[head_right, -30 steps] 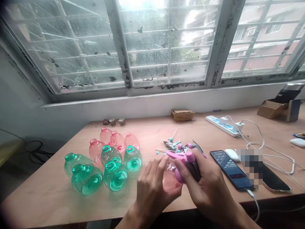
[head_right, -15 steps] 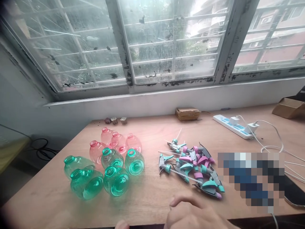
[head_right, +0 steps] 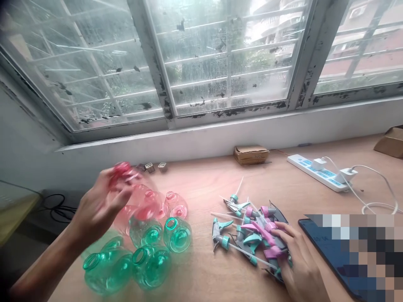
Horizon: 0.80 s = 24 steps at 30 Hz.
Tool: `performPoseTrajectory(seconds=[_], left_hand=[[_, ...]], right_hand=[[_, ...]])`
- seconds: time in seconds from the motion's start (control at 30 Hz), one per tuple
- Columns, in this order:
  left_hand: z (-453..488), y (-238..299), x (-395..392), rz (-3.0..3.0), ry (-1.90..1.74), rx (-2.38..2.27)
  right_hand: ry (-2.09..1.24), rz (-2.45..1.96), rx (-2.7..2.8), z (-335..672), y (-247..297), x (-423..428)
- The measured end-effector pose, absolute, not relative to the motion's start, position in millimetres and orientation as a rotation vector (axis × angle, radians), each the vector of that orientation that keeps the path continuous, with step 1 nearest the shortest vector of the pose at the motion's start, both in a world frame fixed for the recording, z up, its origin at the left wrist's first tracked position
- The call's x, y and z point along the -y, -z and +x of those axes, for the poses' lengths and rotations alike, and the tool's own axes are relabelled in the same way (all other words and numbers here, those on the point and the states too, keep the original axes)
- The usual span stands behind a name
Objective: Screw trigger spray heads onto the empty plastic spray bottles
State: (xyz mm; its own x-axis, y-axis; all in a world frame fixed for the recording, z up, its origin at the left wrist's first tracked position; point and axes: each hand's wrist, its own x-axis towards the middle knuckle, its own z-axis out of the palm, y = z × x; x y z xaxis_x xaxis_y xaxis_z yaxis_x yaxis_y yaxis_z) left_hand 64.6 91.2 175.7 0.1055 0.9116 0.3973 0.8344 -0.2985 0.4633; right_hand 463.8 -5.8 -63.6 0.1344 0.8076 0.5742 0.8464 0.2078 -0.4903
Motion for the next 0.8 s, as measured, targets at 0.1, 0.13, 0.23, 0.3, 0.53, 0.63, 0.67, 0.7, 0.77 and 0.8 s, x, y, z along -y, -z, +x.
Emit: performPoseTrajectory(seconds=[0.1, 0.13, 0.23, 0.3, 0.53, 0.63, 0.67, 0.7, 0.77, 0.8], left_hand=[[72.9, -183.0, -165.6, 2.310, -0.707, -1.834], [74.6, -179.5, -186.7, 2.310, -0.640, -1.806], [73.1, -157.6, -233.0, 2.294, -0.449, -1.701], [69.2, -140.3, -250.3, 2.278, -0.317, -1.620], [64.7, -115.9, -265.4, 2.287, -0.050, -1.415], [63.5, -123.6, -264.0, 2.290, -0.011, -1.409], [62.2, -127.4, -261.8, 2.294, -0.019, -1.421], [60.3, -131.4, -258.2, 2.299, -0.038, -1.436], [55.0, -138.8, -246.6, 2.307, -0.083, -1.464], [51.7, -141.8, -238.7, 2.311, -0.106, -1.476]], right_hand=[[0.225, -1.652, 1.780, 450.7, 78.5, 0.9], [0.293, -1.678, 1.801, 445.7, 81.7, 0.9], [0.420, -1.712, 1.865, 435.1, 88.2, 1.7], [0.436, -1.746, 1.899, 432.8, 90.4, -0.1], [0.312, -1.822, 1.893, 438.1, 87.6, -38.4], [0.274, -1.811, 1.911, 440.8, 85.9, -58.9], [0.264, -1.811, 1.919, 441.2, 85.1, -64.0], [0.260, -1.811, 1.925, 441.3, 84.0, -67.8], [0.262, -1.803, 1.923, 440.1, 80.0, -71.3], [0.268, -1.792, 1.916, 438.8, 76.6, -70.8]])
